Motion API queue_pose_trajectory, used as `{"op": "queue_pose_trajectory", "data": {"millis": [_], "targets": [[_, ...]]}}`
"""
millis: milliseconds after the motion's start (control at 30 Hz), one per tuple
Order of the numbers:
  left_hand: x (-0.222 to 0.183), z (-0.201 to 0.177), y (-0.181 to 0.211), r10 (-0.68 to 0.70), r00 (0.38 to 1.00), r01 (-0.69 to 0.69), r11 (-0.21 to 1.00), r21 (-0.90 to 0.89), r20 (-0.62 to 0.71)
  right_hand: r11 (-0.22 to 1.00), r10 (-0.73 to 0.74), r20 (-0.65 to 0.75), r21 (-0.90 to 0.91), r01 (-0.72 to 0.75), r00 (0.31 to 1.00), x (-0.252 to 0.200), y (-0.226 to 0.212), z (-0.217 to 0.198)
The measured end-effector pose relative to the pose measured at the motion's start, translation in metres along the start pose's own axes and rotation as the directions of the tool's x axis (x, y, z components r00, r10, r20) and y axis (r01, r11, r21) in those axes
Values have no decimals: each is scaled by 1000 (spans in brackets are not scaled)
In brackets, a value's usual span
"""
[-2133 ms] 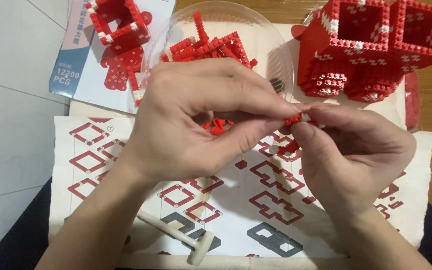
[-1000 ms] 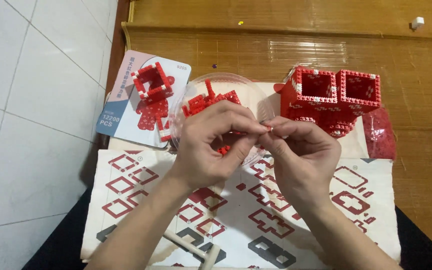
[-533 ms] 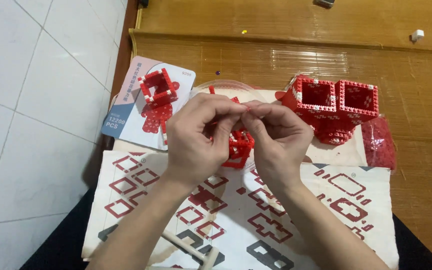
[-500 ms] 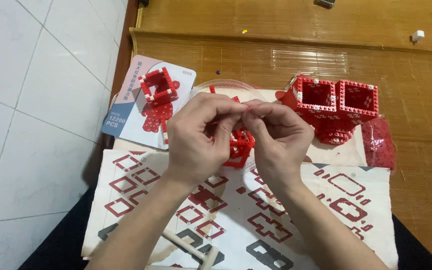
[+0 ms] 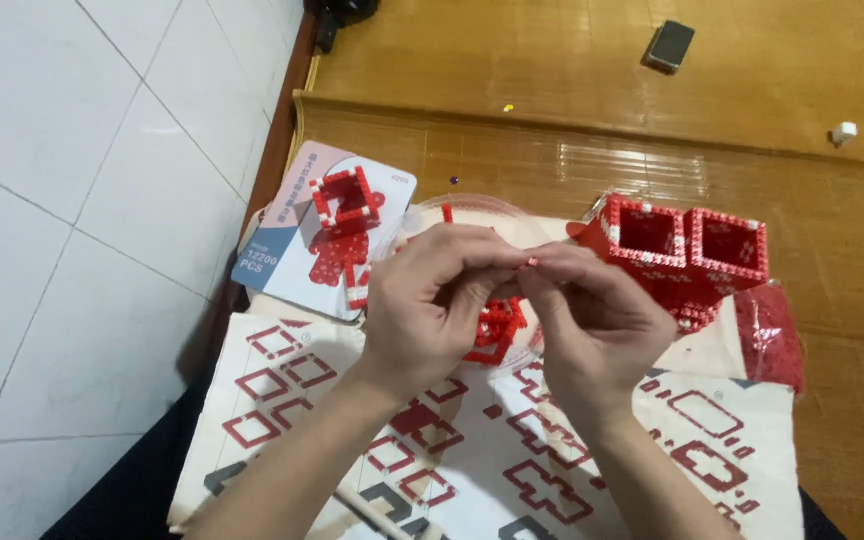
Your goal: Assembling a decorative boot-shaped structure using small red and white interlocking plastic blocks.
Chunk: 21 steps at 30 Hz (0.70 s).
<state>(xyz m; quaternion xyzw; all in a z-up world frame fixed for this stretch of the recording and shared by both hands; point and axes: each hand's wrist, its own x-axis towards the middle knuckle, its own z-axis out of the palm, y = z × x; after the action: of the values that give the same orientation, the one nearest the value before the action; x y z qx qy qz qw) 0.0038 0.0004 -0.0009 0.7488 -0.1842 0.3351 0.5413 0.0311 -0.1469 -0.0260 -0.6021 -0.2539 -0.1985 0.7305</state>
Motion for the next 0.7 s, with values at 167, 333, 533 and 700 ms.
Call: {"op": "queue_pose_trajectory", "data": {"millis": [167, 333, 533, 700], "targets": [[-2, -8, 27, -6, 999, 5, 1000, 17, 36, 981, 27, 74, -192, -12, 997, -1, -38, -5], [1, -16, 48, -45, 997, 54, 985, -166, 58, 979, -13, 95, -203, 32, 995, -13, -57, -22], [3, -20, 51, -61, 991, 81, 981, -178, 116, 968, 14, 71, -252, 4, 997, -12, -63, -21], [5, -23, 53, -82, 987, 107, 977, -183, 141, 965, 7, 109, -260, 22, 994, -12, -64, -22]]}}
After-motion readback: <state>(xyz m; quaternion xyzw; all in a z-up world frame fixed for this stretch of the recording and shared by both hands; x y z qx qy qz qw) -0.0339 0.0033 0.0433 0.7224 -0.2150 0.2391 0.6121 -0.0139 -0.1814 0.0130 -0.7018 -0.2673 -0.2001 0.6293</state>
